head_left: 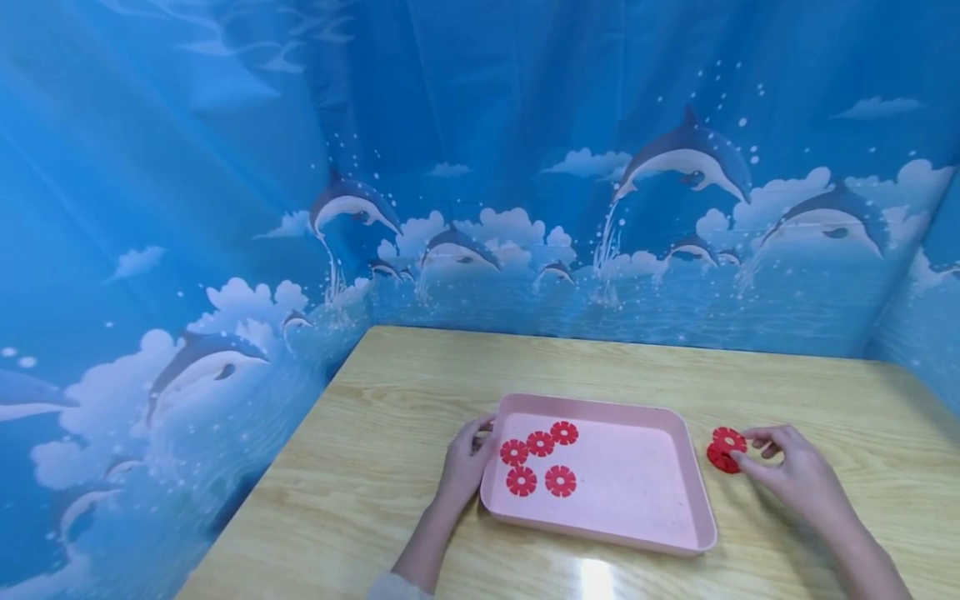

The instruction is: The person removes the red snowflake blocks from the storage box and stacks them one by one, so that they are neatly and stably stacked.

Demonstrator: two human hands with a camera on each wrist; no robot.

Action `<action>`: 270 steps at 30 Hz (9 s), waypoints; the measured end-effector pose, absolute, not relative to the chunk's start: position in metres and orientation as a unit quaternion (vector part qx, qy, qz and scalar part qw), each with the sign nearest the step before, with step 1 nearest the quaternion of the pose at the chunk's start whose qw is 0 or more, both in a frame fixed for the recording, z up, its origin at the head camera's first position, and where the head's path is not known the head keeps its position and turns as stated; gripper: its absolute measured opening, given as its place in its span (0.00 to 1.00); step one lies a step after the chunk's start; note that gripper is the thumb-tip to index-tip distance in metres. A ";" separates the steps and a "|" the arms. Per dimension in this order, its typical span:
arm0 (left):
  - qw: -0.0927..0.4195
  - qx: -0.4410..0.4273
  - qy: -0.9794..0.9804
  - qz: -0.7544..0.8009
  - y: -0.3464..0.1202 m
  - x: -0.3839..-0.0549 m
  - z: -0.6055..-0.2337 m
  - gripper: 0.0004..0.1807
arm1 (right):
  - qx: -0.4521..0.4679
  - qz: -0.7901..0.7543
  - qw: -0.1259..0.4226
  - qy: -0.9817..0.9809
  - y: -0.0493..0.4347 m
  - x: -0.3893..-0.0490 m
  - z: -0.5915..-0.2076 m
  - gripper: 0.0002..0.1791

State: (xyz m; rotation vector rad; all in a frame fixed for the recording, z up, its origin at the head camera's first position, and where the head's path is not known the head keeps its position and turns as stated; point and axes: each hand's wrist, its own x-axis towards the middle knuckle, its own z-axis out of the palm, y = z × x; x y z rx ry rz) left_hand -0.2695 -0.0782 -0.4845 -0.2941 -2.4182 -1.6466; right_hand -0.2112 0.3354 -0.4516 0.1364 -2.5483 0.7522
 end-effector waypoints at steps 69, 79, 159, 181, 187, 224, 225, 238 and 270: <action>0.091 -0.093 -0.820 -0.558 -0.079 -0.268 -0.483 0.18 | 0.077 0.316 0.191 -0.926 0.355 -0.224 -0.488 0.17; 0.148 -0.136 -0.807 -0.556 -0.079 -0.268 -0.486 0.16 | 0.067 0.316 0.177 -0.930 0.355 -0.224 -0.487 0.17; 0.103 -0.092 -0.814 -0.564 -0.079 -0.269 -0.485 0.17 | 0.264 0.270 0.040 -0.925 0.161 -0.229 -0.462 0.23; 0.100 -0.090 -0.816 -0.562 -0.078 -0.269 -0.484 0.17 | 0.238 0.264 0.059 -0.933 0.157 -0.230 -0.463 0.18; 0.098 -0.092 -0.815 -0.564 -0.079 -0.269 -0.485 0.17 | 0.214 0.252 0.070 -0.941 0.156 -0.229 -0.462 0.18; 0.111 -0.095 -0.817 -0.558 -0.078 -0.269 -0.486 0.18 | 0.151 0.277 0.157 -0.936 0.239 -0.207 -0.413 0.17; 0.110 -0.094 -0.816 -0.559 -0.078 -0.269 -0.486 0.18 | 0.149 0.275 0.162 -0.936 0.243 -0.206 -0.411 0.17; 0.105 -0.096 -0.816 -0.560 -0.079 -0.271 -0.487 0.18 | 0.122 0.276 0.199 -0.932 0.288 -0.202 -0.406 0.20; 0.104 -0.096 -0.818 -0.558 -0.079 -0.271 -0.486 0.18 | 0.076 0.276 0.210 -0.935 0.341 -0.213 -0.451 0.20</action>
